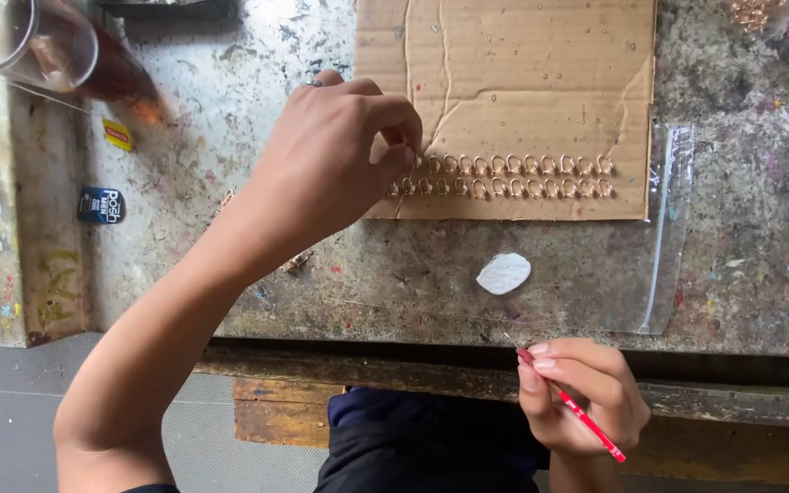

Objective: Applying white paint or adhesive to small metal jewelry components using a fine-tipped applicator tool.

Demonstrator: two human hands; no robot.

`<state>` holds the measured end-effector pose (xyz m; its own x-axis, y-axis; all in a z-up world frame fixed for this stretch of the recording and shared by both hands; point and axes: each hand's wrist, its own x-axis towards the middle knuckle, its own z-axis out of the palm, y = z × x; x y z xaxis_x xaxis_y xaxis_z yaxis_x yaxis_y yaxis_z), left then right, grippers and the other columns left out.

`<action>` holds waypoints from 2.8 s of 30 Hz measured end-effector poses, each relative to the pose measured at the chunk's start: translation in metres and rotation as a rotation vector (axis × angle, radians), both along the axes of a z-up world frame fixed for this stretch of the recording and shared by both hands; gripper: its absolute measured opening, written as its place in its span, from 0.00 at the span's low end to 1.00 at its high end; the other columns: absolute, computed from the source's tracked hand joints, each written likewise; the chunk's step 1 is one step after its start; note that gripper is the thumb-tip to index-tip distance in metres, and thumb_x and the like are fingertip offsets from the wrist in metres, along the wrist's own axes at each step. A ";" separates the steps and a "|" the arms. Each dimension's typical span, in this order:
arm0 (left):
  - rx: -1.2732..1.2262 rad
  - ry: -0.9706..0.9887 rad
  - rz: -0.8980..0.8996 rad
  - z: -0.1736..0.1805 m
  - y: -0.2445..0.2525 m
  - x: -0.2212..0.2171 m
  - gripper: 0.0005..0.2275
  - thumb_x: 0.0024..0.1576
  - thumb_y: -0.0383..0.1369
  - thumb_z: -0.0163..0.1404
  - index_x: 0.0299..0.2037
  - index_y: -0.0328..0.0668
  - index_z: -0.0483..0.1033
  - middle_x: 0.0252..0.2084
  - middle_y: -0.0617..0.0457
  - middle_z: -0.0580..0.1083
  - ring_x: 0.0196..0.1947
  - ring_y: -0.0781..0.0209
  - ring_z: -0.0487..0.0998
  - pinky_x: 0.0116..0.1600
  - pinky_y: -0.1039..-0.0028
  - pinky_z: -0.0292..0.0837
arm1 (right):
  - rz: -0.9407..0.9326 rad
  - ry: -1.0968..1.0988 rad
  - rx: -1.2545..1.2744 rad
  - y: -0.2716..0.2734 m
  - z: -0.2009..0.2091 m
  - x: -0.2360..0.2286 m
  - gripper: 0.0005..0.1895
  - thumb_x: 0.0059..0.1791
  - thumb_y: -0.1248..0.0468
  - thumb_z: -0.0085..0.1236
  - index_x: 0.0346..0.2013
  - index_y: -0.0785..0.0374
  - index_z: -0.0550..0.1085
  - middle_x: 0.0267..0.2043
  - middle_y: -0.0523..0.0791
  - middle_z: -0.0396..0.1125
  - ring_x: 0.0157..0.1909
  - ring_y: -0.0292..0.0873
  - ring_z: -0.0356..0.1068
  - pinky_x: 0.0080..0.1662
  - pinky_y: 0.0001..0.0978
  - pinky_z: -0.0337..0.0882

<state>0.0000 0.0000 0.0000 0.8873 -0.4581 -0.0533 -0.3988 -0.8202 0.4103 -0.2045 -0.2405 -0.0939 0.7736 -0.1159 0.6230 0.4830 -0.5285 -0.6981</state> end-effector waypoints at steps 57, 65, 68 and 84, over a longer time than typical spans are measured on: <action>-0.040 -0.319 0.292 -0.021 0.087 -0.132 0.02 0.67 0.22 0.50 0.44 0.37 0.71 0.46 0.50 0.76 0.44 0.52 0.76 0.56 0.62 0.65 | -0.055 0.016 0.099 0.004 -0.011 -0.004 0.10 0.51 0.62 0.59 0.36 0.62 0.67 0.34 0.53 0.67 0.29 0.44 0.74 0.36 0.28 0.77; -0.475 -0.247 0.236 -0.013 0.034 -0.172 0.06 0.62 0.25 0.48 0.45 0.38 0.79 0.30 0.57 0.78 0.28 0.63 0.75 0.40 0.74 0.70 | -0.016 0.059 -0.086 0.002 0.030 0.026 0.06 0.48 0.76 0.61 0.35 0.67 0.73 0.39 0.56 0.69 0.39 0.46 0.77 0.47 0.31 0.85; -0.702 -0.133 0.197 -0.018 0.008 -0.179 0.07 0.60 0.28 0.49 0.33 0.40 0.81 0.29 0.55 0.78 0.27 0.65 0.78 0.35 0.80 0.73 | 0.017 0.033 -0.156 -0.003 0.036 0.041 0.05 0.49 0.76 0.61 0.35 0.70 0.71 0.37 0.55 0.69 0.40 0.50 0.76 0.47 0.36 0.84; -0.913 -0.025 0.013 -0.079 -0.008 -0.195 0.09 0.53 0.32 0.65 0.37 0.42 0.78 0.33 0.55 0.79 0.28 0.68 0.82 0.36 0.83 0.79 | -0.047 0.047 -0.287 -0.013 0.022 0.041 0.09 0.50 0.73 0.68 0.35 0.62 0.73 0.40 0.47 0.75 0.44 0.52 0.67 0.50 0.38 0.74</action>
